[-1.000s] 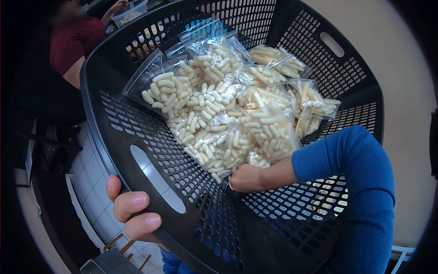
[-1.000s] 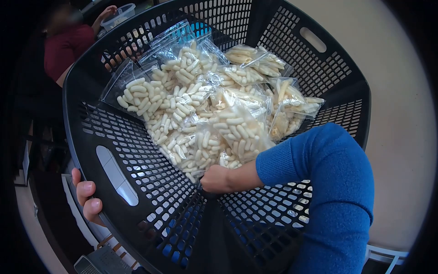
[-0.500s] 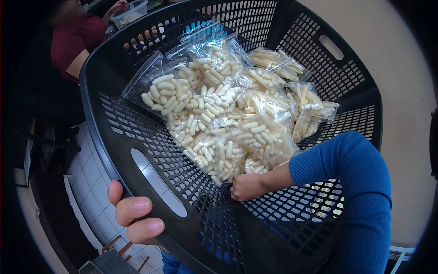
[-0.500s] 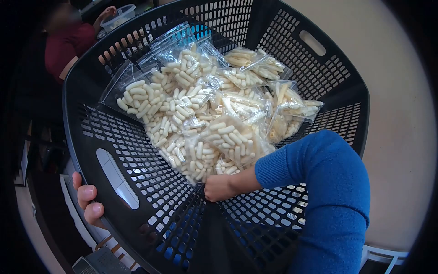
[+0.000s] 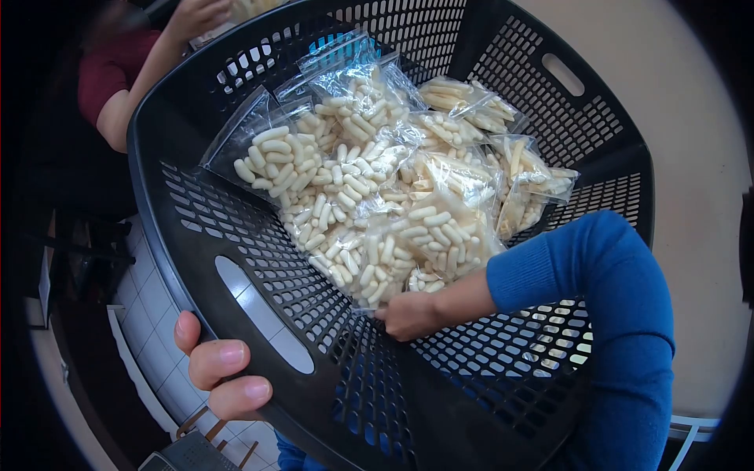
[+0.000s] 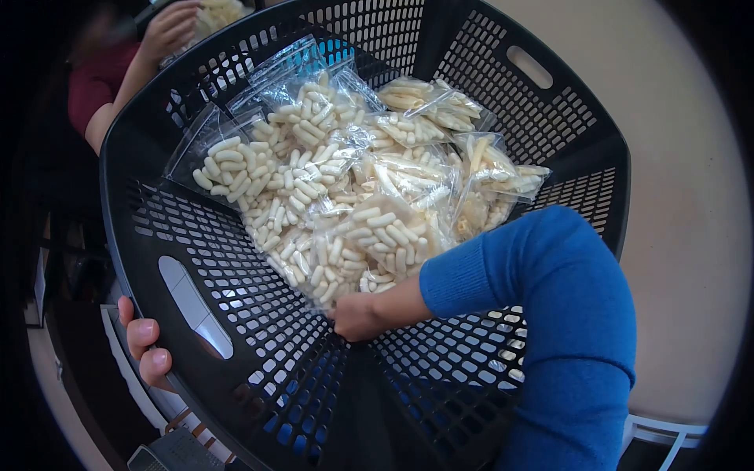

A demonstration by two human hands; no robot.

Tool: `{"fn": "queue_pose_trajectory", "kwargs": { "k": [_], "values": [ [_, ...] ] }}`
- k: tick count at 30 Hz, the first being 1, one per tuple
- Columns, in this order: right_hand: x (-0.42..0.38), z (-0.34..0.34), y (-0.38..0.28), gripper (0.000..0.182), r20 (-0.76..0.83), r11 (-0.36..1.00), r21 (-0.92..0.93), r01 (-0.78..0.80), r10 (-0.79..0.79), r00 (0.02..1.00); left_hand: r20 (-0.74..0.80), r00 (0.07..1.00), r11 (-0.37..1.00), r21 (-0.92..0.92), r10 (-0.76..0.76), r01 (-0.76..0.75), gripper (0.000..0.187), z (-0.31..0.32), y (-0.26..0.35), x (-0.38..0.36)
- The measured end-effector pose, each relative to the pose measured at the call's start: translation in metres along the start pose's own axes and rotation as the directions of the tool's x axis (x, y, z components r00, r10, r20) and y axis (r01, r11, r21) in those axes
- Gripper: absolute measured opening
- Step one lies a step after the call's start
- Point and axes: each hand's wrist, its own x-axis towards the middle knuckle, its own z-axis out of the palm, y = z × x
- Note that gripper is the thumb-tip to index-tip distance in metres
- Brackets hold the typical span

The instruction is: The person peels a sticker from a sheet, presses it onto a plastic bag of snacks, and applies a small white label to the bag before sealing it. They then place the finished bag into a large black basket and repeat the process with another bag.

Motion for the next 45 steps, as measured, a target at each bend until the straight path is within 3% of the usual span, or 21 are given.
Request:
{"fn": "queue_pose_trajectory", "kwargs": {
  "k": [8, 10, 14, 15, 17, 18, 19, 21, 22, 24, 25, 27, 28, 30, 32, 33, 35, 40, 42, 44, 45],
  "values": [
    [-0.074, -0.105, 0.061, 0.018, -0.448, 0.831, 0.552, -0.065, 0.362, 0.817, -0.143, 0.989, 0.994, -0.106, -0.048, 0.033, 0.022, 0.015, -0.002, -0.003],
    [-0.1, -0.13, 0.06, 0.014, -0.573, 0.746, 0.665, -0.033, 0.539, 0.618, -0.125, 0.992, 0.984, -0.178, -0.006, -0.016, 0.023, 0.011, -0.007, -0.003],
    [-0.164, -0.177, 0.025, 0.023, -0.606, 0.649, 0.703, -0.293, 0.761, 0.231, 0.126, 0.982, 0.96, -0.259, 0.139, -0.102, 0.032, -0.012, -0.015, 0.001],
    [-0.183, -0.193, 0.007, 0.031, -0.585, 0.622, 0.738, -0.262, 0.783, 0.211, 0.117, 0.981, 0.957, -0.266, 0.152, -0.116, 0.032, -0.014, -0.018, 0.001],
    [-0.249, -0.199, -0.033, 0.03, -0.578, 0.454, 0.725, -0.518, 0.811, -0.097, 0.123, 0.982, 0.943, -0.319, 0.145, -0.1, 0.036, -0.014, -0.024, -0.002],
    [-0.266, -0.206, -0.049, 0.026, -0.673, 0.512, 0.68, -0.525, 0.72, -0.17, 0.116, 0.981, 0.939, -0.325, 0.158, -0.112, 0.036, -0.015, -0.025, -0.002],
    [-0.279, -0.207, -0.076, 0.03, -0.624, 0.42, 0.776, -0.471, 0.624, -0.471, 0.131, 0.979, 0.944, -0.311, 0.157, -0.11, 0.036, -0.015, -0.026, -0.002],
    [-0.307, -0.239, -0.103, 0.003, -0.811, 0.721, 0.52, -0.459, 0.585, 0.0, 0.155, 0.973, 0.944, -0.309, 0.174, -0.119, 0.038, -0.016, -0.028, -0.002],
    [-0.314, -0.24, -0.129, 0.005, -0.752, 0.668, 0.614, -0.421, 0.657, -0.054, 0.152, 0.971, 0.939, -0.32, 0.186, -0.13, 0.038, -0.015, -0.028, 0.001],
    [-0.293, -0.221, -0.17, 0.003, -0.699, 0.55, 0.713, -0.435, 0.504, -0.508, 0.176, 0.969, 0.942, -0.317, 0.174, -0.112, 0.041, -0.016, -0.026, 0.001],
    [-0.298, -0.21, -0.186, 0.003, -0.701, 0.544, 0.71, -0.446, 0.492, -0.516, 0.143, 0.973, 0.937, -0.327, 0.181, -0.126, 0.05, -0.014, -0.03, -0.002],
    [-0.321, -0.175, -0.226, 0.018, -0.664, 0.414, 0.685, -0.599, 0.694, -0.28, 0.094, 0.977, 0.925, -0.348, 0.194, -0.15, 0.053, -0.009, -0.034, -0.004],
    [-0.309, -0.142, -0.256, 0.025, -0.476, -0.015, 0.807, -0.591, 0.576, -0.665, 0.05, 0.979, 0.919, -0.358, 0.196, -0.166, 0.057, -0.005, -0.035, -0.005],
    [-0.274, -0.109, -0.265, 0.023, -0.357, 0.06, 0.909, -0.413, 0.626, -0.694, -0.013, 0.98, 0.963, -0.184, 0.198, -0.197, 0.051, 0.001, -0.036, -0.008],
    [-0.23, -0.095, -0.263, 0.021, -0.168, 0.034, 0.978, -0.204, 0.707, -0.687, -0.177, 0.957, 0.881, -0.379, 0.231, -0.283, 0.053, 0.019, -0.027, -0.008],
    [-0.211, -0.087, -0.264, 0.02, -0.121, 0.044, 0.991, -0.127, 0.713, -0.69, -0.114, 0.993, 0.959, -0.283, -0.009, -0.024, 0.068, 0.014, -0.007, -0.007],
    [-0.187, -0.069, -0.27, 0.017, -0.022, 0.046, 0.999, 0.019, 0.747, -0.664, -0.153, 0.988, 0.925, -0.374, 0.002, -0.06, 0.072, 0.006, 0.007, -0.002],
    [-0.156, -0.04, -0.286, 0.016, 0.012, 0.051, 0.992, 0.115, 0.869, -0.495, -0.558, 0.827, 0.912, -0.369, -0.065, -0.177, 0.087, -0.051, 0.057, -0.027],
    [-0.155, -0.028, -0.29, 0.017, -0.141, 0.146, 0.989, -0.016, 0.912, -0.386, -0.644, 0.732, 0.148, -0.72, 0.22, -0.678, 0.025, -0.051, 0.101, -0.041],
    [-0.157, -0.021, -0.295, 0.018, -0.299, 0.32, 0.947, 0.031, 0.913, -0.277, -0.467, 0.848, 0.074, -0.864, 0.25, -0.498, 0.022, -0.043, 0.134, -0.079],
    [-0.16, -0.019, -0.3, 0.019, -0.305, 0.334, 0.938, 0.095, 0.924, -0.232, -0.112, 0.766, 0.039, -0.984, 0.633, -0.176, 0.091, -0.028, 0.134, -0.09]
  ]
}}
